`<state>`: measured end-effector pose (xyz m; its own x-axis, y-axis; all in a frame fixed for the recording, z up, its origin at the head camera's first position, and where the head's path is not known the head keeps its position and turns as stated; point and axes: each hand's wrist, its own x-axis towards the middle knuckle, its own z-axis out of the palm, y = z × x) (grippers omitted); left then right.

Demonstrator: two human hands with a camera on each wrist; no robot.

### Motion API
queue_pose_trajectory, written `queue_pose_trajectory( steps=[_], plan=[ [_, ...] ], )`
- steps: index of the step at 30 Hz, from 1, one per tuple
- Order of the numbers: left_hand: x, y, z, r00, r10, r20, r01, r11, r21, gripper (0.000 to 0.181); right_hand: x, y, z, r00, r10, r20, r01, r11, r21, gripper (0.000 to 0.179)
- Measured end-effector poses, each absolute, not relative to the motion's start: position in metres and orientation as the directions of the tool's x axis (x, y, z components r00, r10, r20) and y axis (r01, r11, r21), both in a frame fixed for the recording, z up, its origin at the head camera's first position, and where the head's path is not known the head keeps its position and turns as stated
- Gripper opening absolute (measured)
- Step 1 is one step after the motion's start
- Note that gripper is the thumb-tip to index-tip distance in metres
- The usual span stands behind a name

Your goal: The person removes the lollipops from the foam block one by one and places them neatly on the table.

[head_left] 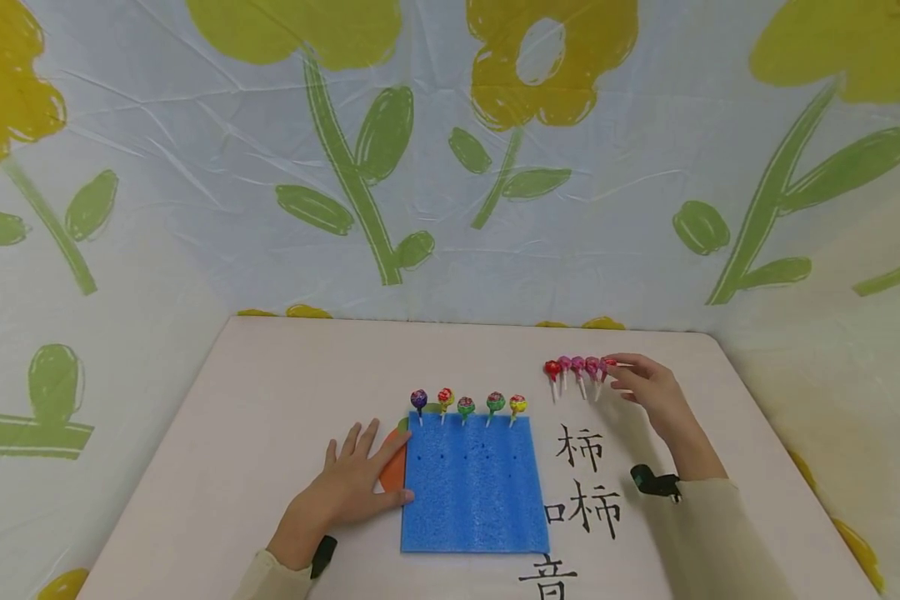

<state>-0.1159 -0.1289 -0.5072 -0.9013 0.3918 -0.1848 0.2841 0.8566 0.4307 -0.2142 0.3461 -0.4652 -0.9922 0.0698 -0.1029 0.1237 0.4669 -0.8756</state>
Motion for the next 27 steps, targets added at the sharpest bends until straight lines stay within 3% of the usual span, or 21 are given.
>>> queue_pose_trajectory(
  steps=[11,21,27],
  plan=[
    [-0.115,-0.130,-0.504,-0.898,0.397,-0.190,0.281,0.849,0.447,0.085,-0.249,0.363,-0.475,-0.957,0.164,-0.240,0.291,0.488,-0.823,0.060],
    [-0.116,-0.129,-0.505,-0.900,0.392,-0.192,0.278,0.854,0.440,0.086,-0.263,0.365,-0.483,-0.933,0.229,-0.278,0.358,0.486,-0.797,0.054],
    [-0.115,-0.129,-0.504,-0.900,0.392,-0.188,0.278,0.851,0.446,0.086,-0.269,0.367,-0.493,-0.938,0.192,-0.288,0.346,0.504,-0.791,0.054]
  ],
)
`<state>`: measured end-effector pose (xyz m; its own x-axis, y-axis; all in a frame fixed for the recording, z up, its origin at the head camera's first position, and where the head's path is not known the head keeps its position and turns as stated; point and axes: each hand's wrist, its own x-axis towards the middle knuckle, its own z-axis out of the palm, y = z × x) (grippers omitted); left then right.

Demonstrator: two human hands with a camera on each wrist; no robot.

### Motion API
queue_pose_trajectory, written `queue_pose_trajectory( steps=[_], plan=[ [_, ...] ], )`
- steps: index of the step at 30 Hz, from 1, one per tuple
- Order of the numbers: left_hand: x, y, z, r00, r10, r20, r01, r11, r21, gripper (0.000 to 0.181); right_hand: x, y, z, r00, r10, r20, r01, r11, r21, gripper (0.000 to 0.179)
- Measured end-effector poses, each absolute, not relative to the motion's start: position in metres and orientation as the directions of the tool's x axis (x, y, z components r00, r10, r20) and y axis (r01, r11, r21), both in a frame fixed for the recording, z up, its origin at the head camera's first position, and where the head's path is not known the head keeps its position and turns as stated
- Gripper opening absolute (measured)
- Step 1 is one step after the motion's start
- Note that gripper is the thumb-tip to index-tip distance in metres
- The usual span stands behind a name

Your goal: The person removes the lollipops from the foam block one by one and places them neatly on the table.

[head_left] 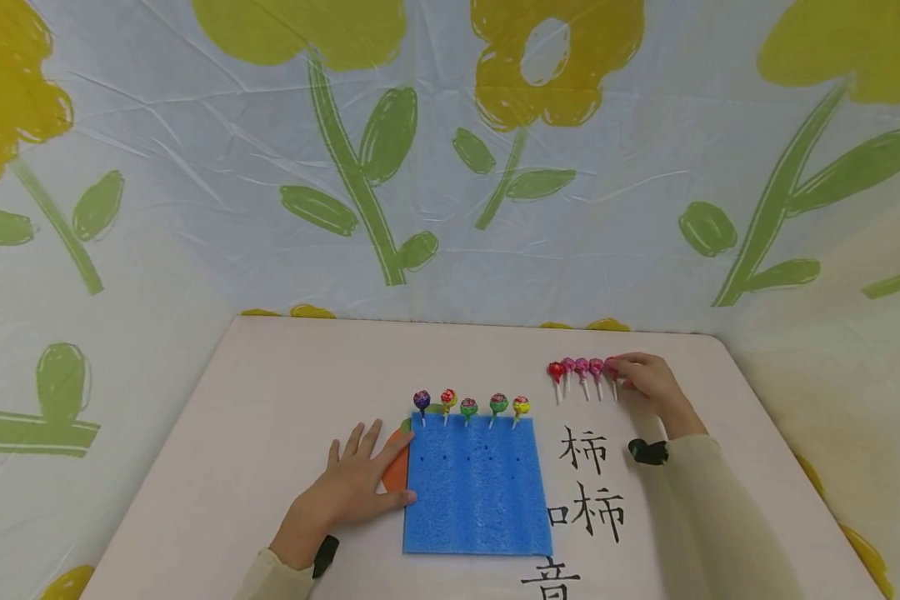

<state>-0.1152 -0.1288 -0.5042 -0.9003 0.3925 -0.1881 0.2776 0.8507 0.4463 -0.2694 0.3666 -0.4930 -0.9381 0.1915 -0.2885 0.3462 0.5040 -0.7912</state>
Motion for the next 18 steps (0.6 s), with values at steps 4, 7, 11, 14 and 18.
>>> queue_pose_trajectory(
  steps=[4,7,11,14,18],
  plan=[
    [-0.1153,-0.1288,-0.5040,-0.898,0.397,-0.191,0.279,0.848,0.450,0.086,-0.2704,0.3658,-0.4970,-0.943,0.181,-0.279,0.332,0.503,-0.798,0.053],
    [-0.1152,-0.1285,-0.5041,-0.898,0.399,-0.187,0.284,0.849,0.447,0.086,-0.2708,0.3659,-0.4992,-0.945,0.180,-0.272,0.326,0.507,-0.798,0.052],
    [-0.1151,-0.1287,-0.5045,-0.900,0.398,-0.179,0.289,0.851,0.439,0.086,-0.2709,0.3666,-0.5013,-0.946,0.189,-0.265,0.325,0.517,-0.792,0.051],
    [-0.1150,-0.1288,-0.5048,-0.901,0.396,-0.178,0.287,0.851,0.440,0.086,-0.2697,0.3660,-0.5009,-0.944,0.199,-0.262,0.329,0.523,-0.786,0.052],
    [-0.1149,-0.1288,-0.5055,-0.902,0.394,-0.176,0.287,0.852,0.437,0.086,-0.2672,0.3650,-0.4998,-0.943,0.211,-0.256,0.330,0.525,-0.785,0.055]
  ],
)
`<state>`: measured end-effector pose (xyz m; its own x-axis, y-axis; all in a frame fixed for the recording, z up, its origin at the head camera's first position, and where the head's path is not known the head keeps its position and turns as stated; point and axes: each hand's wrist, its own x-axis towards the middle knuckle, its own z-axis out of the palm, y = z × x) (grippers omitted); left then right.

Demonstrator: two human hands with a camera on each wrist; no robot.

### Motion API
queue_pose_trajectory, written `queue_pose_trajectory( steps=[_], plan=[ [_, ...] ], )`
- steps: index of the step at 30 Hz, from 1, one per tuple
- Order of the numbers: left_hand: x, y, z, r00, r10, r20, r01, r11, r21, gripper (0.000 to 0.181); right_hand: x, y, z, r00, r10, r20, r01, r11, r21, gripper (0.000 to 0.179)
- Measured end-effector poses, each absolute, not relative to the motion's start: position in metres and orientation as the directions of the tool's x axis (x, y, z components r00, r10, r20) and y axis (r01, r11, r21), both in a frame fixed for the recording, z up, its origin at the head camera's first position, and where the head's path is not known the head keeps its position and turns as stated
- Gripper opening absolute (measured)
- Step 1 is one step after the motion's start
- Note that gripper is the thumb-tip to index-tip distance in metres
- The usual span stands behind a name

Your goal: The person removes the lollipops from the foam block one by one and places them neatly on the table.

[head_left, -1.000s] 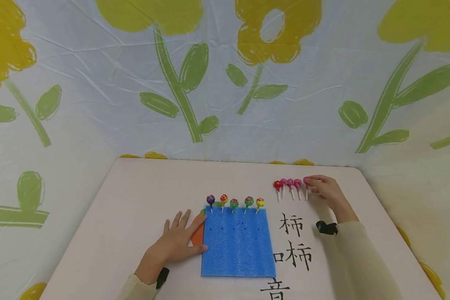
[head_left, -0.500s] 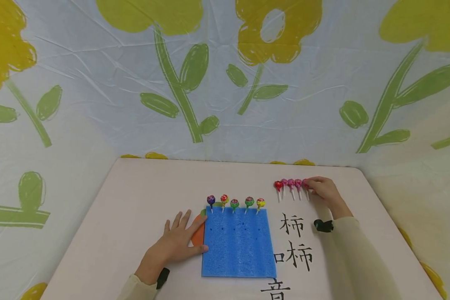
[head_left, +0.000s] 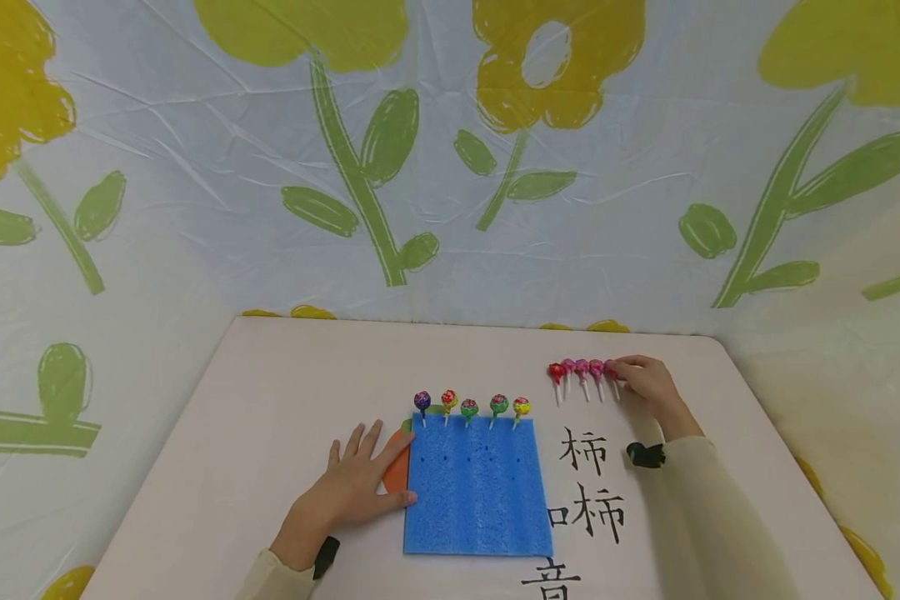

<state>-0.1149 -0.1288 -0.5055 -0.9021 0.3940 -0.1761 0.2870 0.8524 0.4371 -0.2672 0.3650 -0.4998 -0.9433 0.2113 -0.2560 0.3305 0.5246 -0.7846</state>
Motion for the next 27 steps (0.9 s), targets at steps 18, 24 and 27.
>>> queue_pose_trajectory(
  steps=[18,24,27],
  plan=[
    [-0.114,-0.129,-0.506,-0.899,0.399,-0.182,0.285,0.847,0.449,0.086,-0.256,0.362,-0.491,-0.937,0.280,-0.211,0.336,0.545,-0.768,0.055],
    [-0.115,-0.130,-0.506,-0.899,0.397,-0.185,0.282,0.847,0.450,0.086,-0.239,0.347,-0.477,-0.957,0.265,-0.120,0.253,0.551,-0.795,0.053],
    [-0.116,-0.129,-0.505,-0.899,0.395,-0.188,0.281,0.850,0.445,0.086,-0.229,0.336,-0.472,-0.963,0.249,-0.101,0.224,0.535,-0.815,0.051]
  ],
)
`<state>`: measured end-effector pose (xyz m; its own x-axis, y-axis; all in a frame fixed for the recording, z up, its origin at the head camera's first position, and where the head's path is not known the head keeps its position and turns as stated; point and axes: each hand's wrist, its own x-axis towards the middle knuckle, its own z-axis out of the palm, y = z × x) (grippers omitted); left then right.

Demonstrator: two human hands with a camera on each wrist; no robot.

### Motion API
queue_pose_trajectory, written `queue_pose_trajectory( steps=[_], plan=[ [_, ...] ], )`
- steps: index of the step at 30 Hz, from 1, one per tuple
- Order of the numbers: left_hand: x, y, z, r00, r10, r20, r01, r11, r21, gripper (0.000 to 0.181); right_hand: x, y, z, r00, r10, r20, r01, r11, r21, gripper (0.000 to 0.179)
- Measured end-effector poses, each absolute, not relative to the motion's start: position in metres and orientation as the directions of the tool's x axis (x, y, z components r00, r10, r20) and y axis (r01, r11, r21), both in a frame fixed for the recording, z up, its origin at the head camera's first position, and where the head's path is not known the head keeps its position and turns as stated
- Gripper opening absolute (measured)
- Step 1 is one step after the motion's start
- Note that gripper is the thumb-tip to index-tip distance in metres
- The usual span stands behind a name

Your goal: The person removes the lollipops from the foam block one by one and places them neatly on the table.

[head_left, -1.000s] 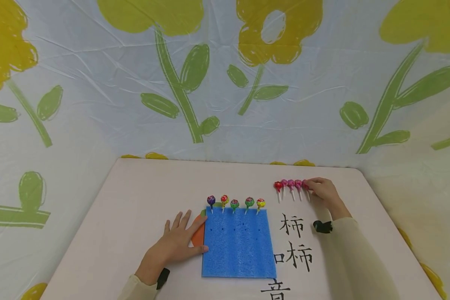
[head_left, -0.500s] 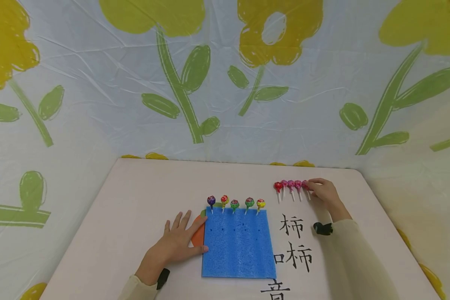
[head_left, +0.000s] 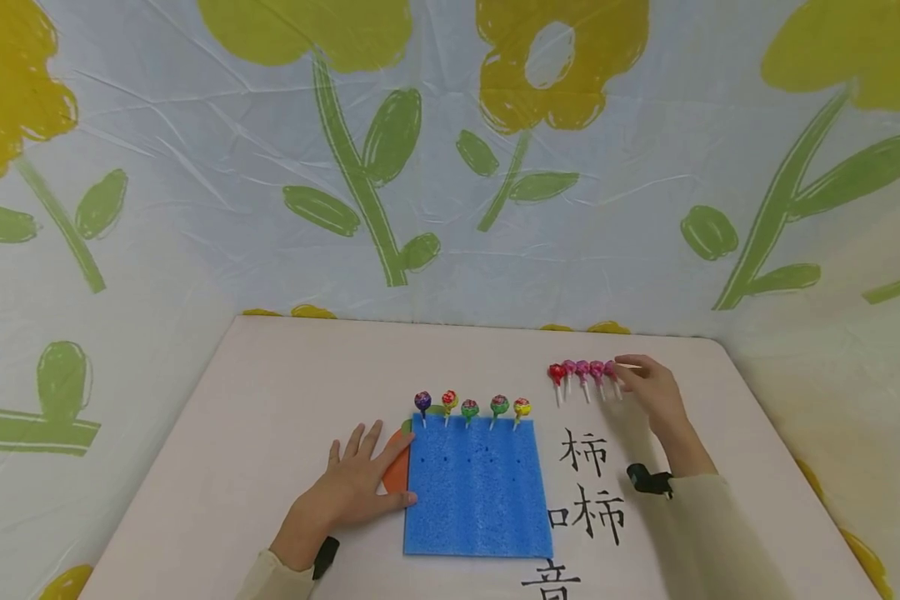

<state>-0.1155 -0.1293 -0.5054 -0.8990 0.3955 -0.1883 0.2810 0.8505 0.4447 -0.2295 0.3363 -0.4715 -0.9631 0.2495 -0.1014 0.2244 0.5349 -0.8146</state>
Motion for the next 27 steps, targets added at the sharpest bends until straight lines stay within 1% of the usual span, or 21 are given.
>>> queue_pose_trajectory(
  steps=[4,9,11,16,21,24,27],
  plan=[
    [-0.115,-0.129,-0.504,-0.900,0.393,-0.191,0.280,0.854,0.439,0.086,-0.217,0.319,-0.467,-0.973,0.220,-0.076,0.185,0.530,-0.828,0.049],
    [-0.115,-0.129,-0.504,-0.899,0.392,-0.193,0.279,0.855,0.438,0.086,-0.203,0.301,-0.467,-0.991,0.131,-0.030,0.094,0.517,-0.851,0.048],
    [-0.115,-0.129,-0.504,-0.899,0.393,-0.192,0.279,0.853,0.441,0.086,-0.199,0.293,-0.467,-0.995,0.098,-0.020,0.066,0.494,-0.867,0.047],
    [-0.116,-0.128,-0.504,-0.899,0.395,-0.188,0.281,0.850,0.445,0.086,-0.186,0.271,-0.469,-0.999,0.030,-0.041,0.049,0.412,-0.910,0.045],
    [-0.116,-0.128,-0.503,-0.899,0.394,-0.189,0.280,0.851,0.443,0.086,-0.173,0.248,-0.468,-0.996,-0.082,-0.042,0.013,0.323,-0.946,0.040],
    [-0.116,-0.128,-0.503,-0.900,0.392,-0.191,0.278,0.854,0.441,0.086,-0.170,0.239,-0.473,-0.990,-0.141,-0.030,-0.010,0.274,-0.962,0.038],
    [-0.116,-0.128,-0.503,-0.900,0.390,-0.194,0.278,0.857,0.434,0.086,-0.170,0.234,-0.481,-0.985,-0.168,-0.025,-0.016,0.238,-0.971,0.037]
  ],
)
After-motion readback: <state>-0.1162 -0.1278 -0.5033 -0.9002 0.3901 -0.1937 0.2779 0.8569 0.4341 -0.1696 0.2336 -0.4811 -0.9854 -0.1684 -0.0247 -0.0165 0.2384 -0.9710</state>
